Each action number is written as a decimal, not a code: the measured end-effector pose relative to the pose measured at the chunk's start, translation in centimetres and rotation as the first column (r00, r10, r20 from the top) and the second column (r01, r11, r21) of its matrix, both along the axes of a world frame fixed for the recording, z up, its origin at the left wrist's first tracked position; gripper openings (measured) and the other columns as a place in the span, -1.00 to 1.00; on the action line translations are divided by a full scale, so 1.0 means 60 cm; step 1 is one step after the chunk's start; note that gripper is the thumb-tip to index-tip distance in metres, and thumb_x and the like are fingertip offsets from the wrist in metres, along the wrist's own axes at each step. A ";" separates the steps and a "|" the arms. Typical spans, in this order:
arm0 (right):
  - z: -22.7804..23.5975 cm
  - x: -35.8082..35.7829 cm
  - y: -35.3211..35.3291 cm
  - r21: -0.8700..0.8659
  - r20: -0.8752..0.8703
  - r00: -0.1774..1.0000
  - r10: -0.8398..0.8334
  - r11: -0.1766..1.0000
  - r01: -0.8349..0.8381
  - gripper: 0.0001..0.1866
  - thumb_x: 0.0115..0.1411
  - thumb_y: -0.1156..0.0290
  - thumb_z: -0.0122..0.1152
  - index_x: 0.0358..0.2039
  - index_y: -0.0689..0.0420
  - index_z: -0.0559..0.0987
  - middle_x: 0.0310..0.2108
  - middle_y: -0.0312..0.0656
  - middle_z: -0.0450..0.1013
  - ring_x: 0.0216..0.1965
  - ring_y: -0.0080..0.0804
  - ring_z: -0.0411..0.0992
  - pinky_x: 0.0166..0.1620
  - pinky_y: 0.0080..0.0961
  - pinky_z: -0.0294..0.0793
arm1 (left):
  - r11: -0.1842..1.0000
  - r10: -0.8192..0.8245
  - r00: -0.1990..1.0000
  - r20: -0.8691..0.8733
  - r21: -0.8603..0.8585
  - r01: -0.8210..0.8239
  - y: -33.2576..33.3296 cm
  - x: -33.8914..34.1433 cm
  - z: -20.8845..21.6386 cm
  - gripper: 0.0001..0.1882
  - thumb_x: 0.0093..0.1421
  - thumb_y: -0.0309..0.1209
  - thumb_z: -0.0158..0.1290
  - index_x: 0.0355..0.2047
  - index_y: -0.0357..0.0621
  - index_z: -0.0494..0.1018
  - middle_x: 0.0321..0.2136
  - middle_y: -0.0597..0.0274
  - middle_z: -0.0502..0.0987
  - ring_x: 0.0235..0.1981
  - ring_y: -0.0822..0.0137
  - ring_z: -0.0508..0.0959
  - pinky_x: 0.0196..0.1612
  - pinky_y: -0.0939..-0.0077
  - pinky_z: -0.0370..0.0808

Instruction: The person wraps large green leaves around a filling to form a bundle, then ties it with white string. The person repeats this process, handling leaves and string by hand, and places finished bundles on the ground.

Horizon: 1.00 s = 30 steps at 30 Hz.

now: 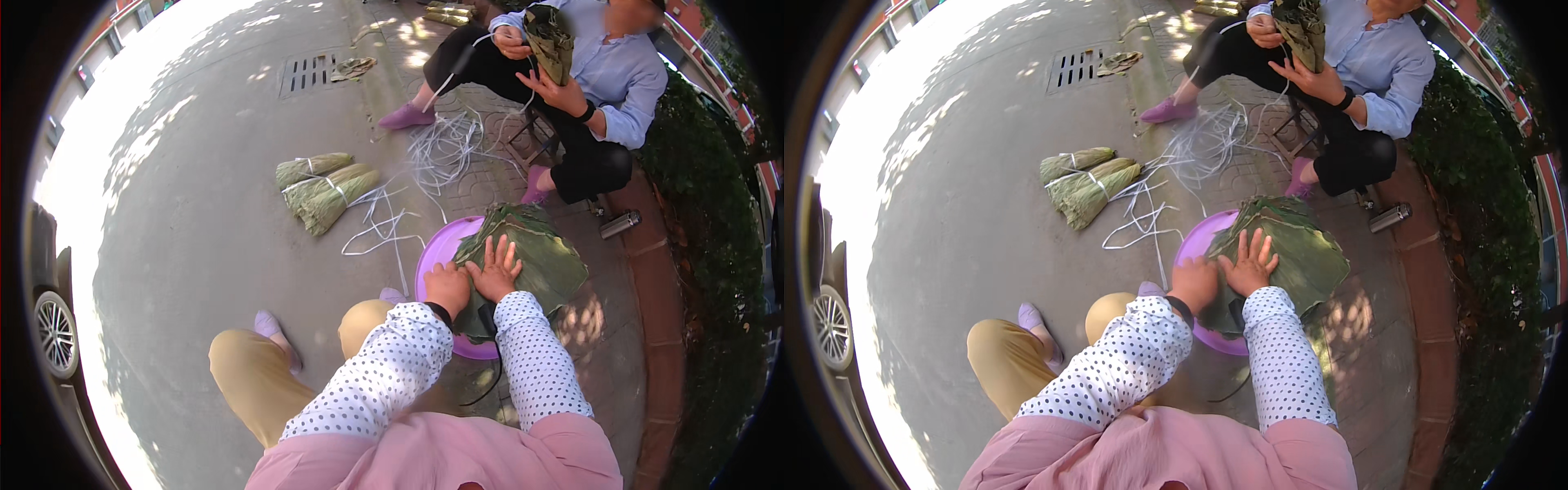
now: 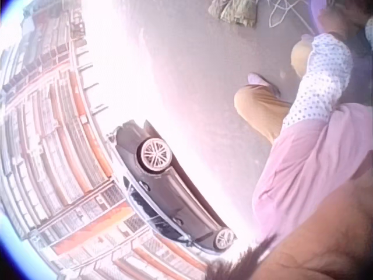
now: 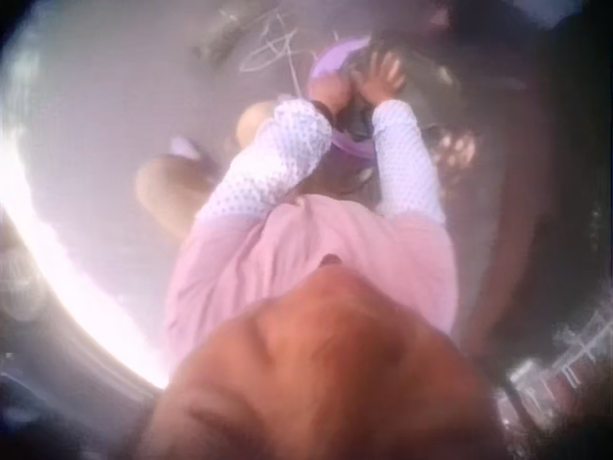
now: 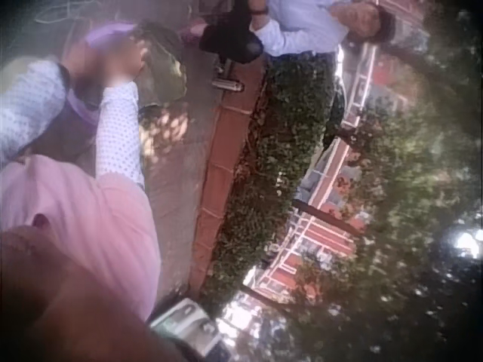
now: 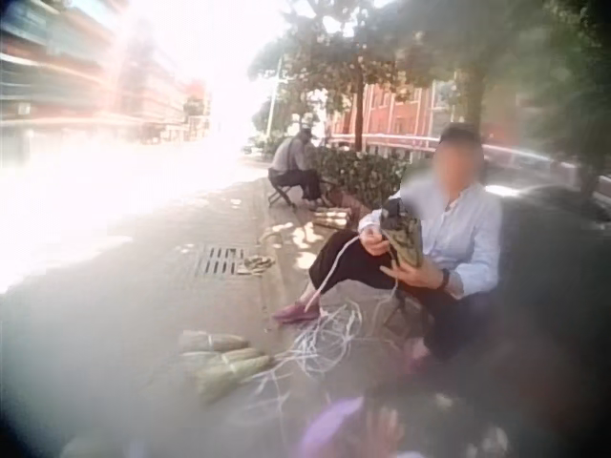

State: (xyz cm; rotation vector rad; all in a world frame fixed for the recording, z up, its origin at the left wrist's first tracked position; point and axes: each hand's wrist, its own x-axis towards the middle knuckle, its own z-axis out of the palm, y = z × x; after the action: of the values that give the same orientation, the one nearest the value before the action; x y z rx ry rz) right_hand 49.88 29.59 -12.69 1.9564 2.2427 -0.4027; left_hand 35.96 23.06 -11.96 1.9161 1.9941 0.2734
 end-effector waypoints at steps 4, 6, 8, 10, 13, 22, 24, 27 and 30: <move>0.046 0.002 0.003 -0.035 0.017 0.999 0.044 0.998 -0.043 0.01 0.35 -0.26 0.01 0.59 -0.01 -0.14 0.61 0.01 -0.46 0.59 0.16 -0.54 0.45 0.42 -0.40 | 0.999 0.024 0.997 0.072 -0.036 -0.021 -0.011 -0.001 0.014 -0.73 0.31 -0.32 0.00 -0.06 0.04 0.61 -0.05 0.14 0.60 0.02 0.02 0.58 -0.04 0.06 0.55; 0.068 -0.004 -0.009 0.053 0.032 0.996 0.085 0.995 -0.086 0.00 0.35 -0.19 0.07 0.59 -0.01 -0.12 0.61 0.03 -0.41 0.59 0.20 -0.49 0.44 0.45 -0.36 | 0.998 0.048 0.994 0.097 -0.043 -0.044 -0.010 -0.003 0.012 -0.73 0.31 -0.32 0.01 -0.05 0.03 0.61 -0.04 0.13 0.59 0.04 0.01 0.57 -0.02 0.07 0.54; 0.054 0.008 -0.041 0.081 -0.032 0.992 0.120 0.990 -0.117 -0.04 0.36 -0.11 0.11 0.58 -0.01 -0.09 0.61 0.04 -0.36 0.58 0.24 -0.44 0.43 0.49 -0.32 | 0.996 0.059 0.992 0.113 -0.067 -0.051 -0.006 -0.003 0.014 -0.71 0.29 -0.31 0.04 -0.03 0.02 0.60 -0.02 0.10 0.59 0.06 0.00 0.56 -0.01 0.07 0.54; 0.022 0.023 -0.080 0.054 -0.136 0.979 0.155 0.987 -0.149 -0.10 0.37 0.01 0.12 0.57 -0.03 -0.05 0.60 0.05 -0.29 0.58 0.26 -0.38 0.40 0.54 -0.28 | 0.997 0.051 0.991 0.126 -0.057 -0.044 -0.006 -0.003 0.018 -0.69 0.23 -0.30 0.11 -0.02 0.02 0.60 -0.01 0.07 0.58 0.08 0.00 0.55 0.01 0.06 0.54; 0.001 0.018 -0.108 -0.028 0.006 0.980 0.197 0.980 -0.197 -0.11 0.38 0.01 0.11 0.57 -0.05 -0.05 0.60 0.03 -0.30 0.58 0.26 -0.38 0.40 0.56 -0.30 | 1.000 0.023 0.959 0.282 -0.023 -0.017 0.001 -0.010 0.062 -0.57 0.15 -0.30 0.23 0.05 -0.05 0.57 0.05 -0.05 0.55 0.11 -0.11 0.52 0.11 0.05 0.52; 0.001 -0.002 -0.108 -0.061 0.037 0.992 0.121 0.991 -0.119 -0.16 0.47 -0.15 -0.15 0.60 -0.13 -0.15 0.62 -0.11 -0.39 0.60 0.12 -0.49 0.47 0.39 -0.45 | 0.928 -0.059 0.625 0.778 0.273 -0.252 -0.068 -0.258 0.319 -0.62 0.36 -0.35 0.18 0.16 -0.15 0.52 0.01 0.14 0.61 0.04 0.39 0.55 0.08 0.45 0.50; 0.016 -0.009 -0.107 -0.098 0.023 0.993 0.114 0.989 -0.111 -0.15 0.45 -0.15 -0.11 0.59 -0.14 -0.12 0.62 -0.11 -0.38 0.60 0.10 -0.47 0.48 0.35 -0.44 | 0.903 -0.007 0.607 0.795 0.265 -0.337 -0.100 -0.348 0.311 -0.62 0.37 -0.36 0.16 0.16 -0.17 0.51 0.01 0.15 0.61 0.02 0.40 0.56 0.06 0.47 0.50; 0.056 -0.019 -0.103 -0.170 0.018 0.991 0.132 0.977 -0.127 -0.11 0.41 -0.17 -0.03 0.59 -0.09 -0.08 0.62 -0.07 -0.35 0.60 0.11 -0.44 0.48 0.35 -0.42 | 0.882 0.163 0.675 0.720 0.200 -0.426 -0.154 -0.438 0.283 -0.67 0.33 -0.40 0.17 0.08 -0.20 0.54 -0.02 0.17 0.63 0.02 0.32 0.62 -0.05 0.43 0.57; 0.069 -0.022 -0.117 -0.048 -0.032 0.989 0.145 0.988 -0.146 -0.06 0.37 -0.18 0.06 0.58 -0.03 -0.05 0.62 -0.03 -0.33 0.60 0.11 -0.43 0.48 0.36 -0.40 | 0.881 0.172 0.705 0.688 0.213 -0.423 -0.185 -0.486 0.232 -0.70 0.32 -0.44 0.17 0.05 -0.21 0.55 0.00 0.18 0.61 0.00 0.33 0.62 -0.06 0.43 0.57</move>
State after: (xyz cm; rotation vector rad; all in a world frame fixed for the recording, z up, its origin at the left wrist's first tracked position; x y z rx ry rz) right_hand 48.56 22.56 -8.55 1.7592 2.3498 -0.4661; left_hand 6.78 11.94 1.96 1.3399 1.8066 1.2934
